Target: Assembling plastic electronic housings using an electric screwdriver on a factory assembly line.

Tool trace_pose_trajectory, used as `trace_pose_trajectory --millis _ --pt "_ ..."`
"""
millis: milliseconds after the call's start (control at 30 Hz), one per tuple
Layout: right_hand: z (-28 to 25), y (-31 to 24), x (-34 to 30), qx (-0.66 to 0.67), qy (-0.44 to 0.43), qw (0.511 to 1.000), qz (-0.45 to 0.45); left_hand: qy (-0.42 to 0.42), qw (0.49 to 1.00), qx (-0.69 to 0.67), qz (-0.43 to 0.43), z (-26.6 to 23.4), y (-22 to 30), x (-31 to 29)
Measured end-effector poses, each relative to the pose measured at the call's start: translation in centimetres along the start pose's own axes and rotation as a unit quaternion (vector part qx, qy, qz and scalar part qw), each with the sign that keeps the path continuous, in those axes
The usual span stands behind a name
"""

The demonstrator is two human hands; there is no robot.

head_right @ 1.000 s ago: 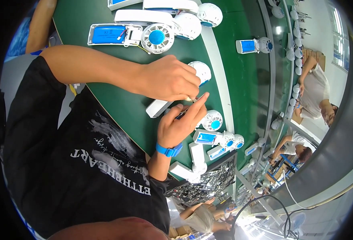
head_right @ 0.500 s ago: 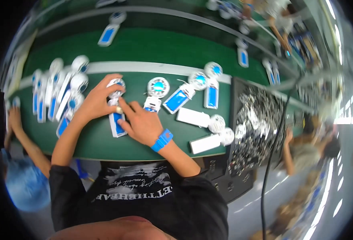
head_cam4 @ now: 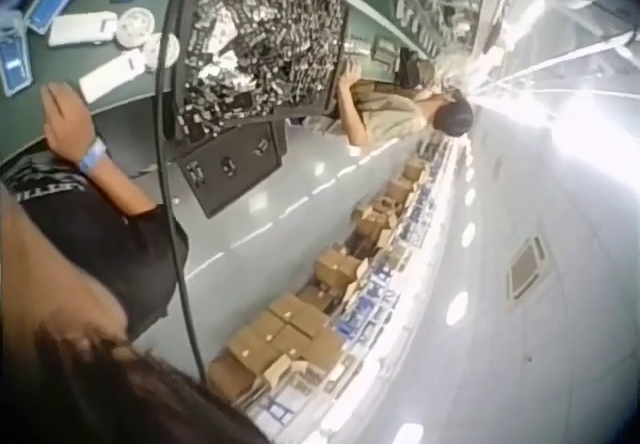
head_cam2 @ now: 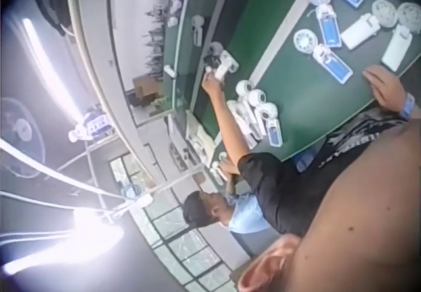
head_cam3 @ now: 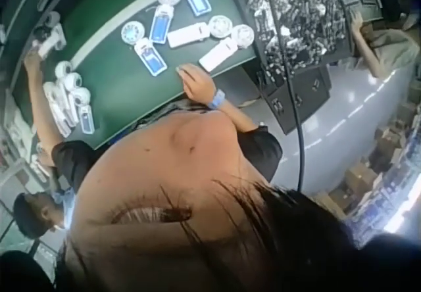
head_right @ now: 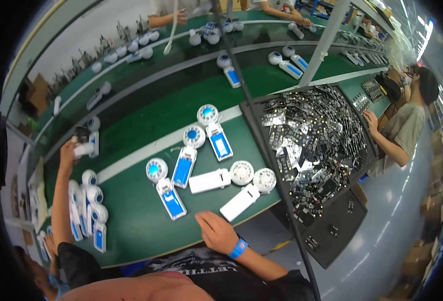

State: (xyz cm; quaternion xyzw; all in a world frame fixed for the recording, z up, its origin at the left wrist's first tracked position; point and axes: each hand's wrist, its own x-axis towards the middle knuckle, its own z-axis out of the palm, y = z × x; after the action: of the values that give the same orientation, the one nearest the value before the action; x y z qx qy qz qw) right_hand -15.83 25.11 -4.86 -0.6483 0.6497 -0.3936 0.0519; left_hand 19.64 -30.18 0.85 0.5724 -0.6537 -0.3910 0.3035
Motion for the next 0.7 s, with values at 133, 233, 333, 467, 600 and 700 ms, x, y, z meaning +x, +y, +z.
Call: trace_pose_trajectory --millis 133,233,333,467,600,700 --pt "0.2 0.2 0.0 0.017 0.088 0.996 0.031 0.182 0.967 -0.166 0.06 -23.2 -15.1 18.6" --pt "0.8 -0.5 0.2 -0.04 0.109 0.993 0.018 0.161 0.899 -0.407 -0.028 -23.6 -16.2 21.8" --pt "1.0 -0.4 0.7 -0.039 0.112 0.993 0.009 0.046 0.976 -0.211 -0.003 -23.9 -17.7 22.0" --pt "0.3 0.2 0.8 -0.018 0.127 0.992 0.011 -0.121 0.936 0.326 -0.06 -21.5 -14.2 20.6" --pt "1.1 -0.2 2.2 -0.04 0.103 0.994 0.015 -0.028 0.881 0.454 0.128 1.0 -10.3 9.1" --pt "-0.7 -0.3 1.9 0.003 0.088 0.995 -0.039 -0.018 0.909 0.411 0.068 3.7 -2.5 2.7"
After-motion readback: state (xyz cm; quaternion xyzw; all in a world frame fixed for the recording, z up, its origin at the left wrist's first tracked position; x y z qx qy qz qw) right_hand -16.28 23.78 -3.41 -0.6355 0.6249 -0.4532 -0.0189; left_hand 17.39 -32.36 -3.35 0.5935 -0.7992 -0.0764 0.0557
